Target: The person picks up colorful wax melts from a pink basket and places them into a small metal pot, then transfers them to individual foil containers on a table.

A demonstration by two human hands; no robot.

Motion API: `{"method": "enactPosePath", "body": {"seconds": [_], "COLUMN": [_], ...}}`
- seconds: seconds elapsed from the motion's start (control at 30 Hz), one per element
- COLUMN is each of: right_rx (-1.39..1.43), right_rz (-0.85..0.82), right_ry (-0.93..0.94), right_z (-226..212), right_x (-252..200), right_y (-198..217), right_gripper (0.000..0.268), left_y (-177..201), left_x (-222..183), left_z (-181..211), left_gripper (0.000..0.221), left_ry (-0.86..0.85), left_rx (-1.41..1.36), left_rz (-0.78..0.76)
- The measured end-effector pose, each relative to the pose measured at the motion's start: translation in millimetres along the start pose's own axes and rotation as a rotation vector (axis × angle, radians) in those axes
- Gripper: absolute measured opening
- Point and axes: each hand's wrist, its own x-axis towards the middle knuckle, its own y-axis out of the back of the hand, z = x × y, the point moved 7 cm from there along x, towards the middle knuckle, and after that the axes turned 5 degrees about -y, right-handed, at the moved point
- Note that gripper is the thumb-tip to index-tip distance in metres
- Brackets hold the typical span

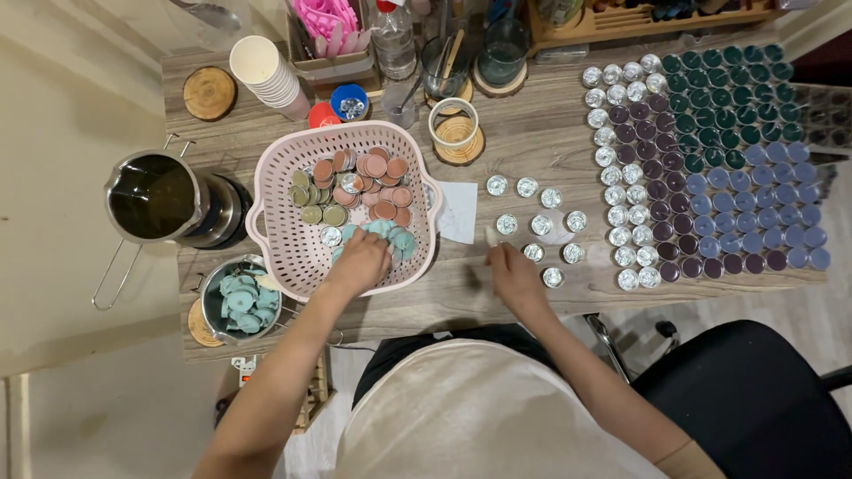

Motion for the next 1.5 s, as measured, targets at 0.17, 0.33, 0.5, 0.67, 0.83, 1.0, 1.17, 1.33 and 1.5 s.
{"method": "enactPosePath", "body": {"seconds": [0.17,0.33,0.5,0.67,0.83,1.0,1.17,1.33,1.5], "right_rx": [-0.059,0.056,0.002,-0.03,0.317,0.49,0.39,0.512,0.459], "right_rz": [-0.063,-0.247,-0.312,-0.297,-0.443,-0.583,-0.676,-0.705,-0.643], "right_ry": [0.185,0.853,0.977,0.87,0.667,0.445,0.485,0.506,0.557], "right_z": [-86.3,-180.6,-212.8,-209.1,-199.9,-197.6,-213.7,-224.1,-233.9], "right_x": [-36.6,-94.2,-109.1,-107.9,-105.2,-96.1,-102.5,-112.0,-110.7], "right_y": [-12.1,-33.5,-61.0,-95.5,-135.3,-158.6,-166.7,-177.9,-183.3], "right_gripper": [0.031,0.063,0.058,0.039,0.037,0.038,0.033,0.035,0.039], "left_y": [78.0,152.4,176.7,171.8,177.6,187.9,198.2,200.9,206.6], "left_x": [-21.8,-48.0,-85.3,-117.6,-134.6,-149.1,-163.6,-173.5,-183.5], "left_z": [23.4,56.5,44.6,34.3,30.5,23.7,14.7,13.8,8.8], "left_gripper": [0.02,0.015,0.016,0.02,0.016,0.013,0.01,0.011,0.009], "left_ry": [0.097,0.159,0.21,0.222,0.348,0.387,0.351,0.405,0.418], "left_rx": [-0.269,-0.382,-0.477,-0.65,-0.607,-0.532,-0.485,-0.461,-0.434], "left_rz": [0.314,0.437,0.549,0.765,0.754,0.8,0.811,0.867,0.936]}}
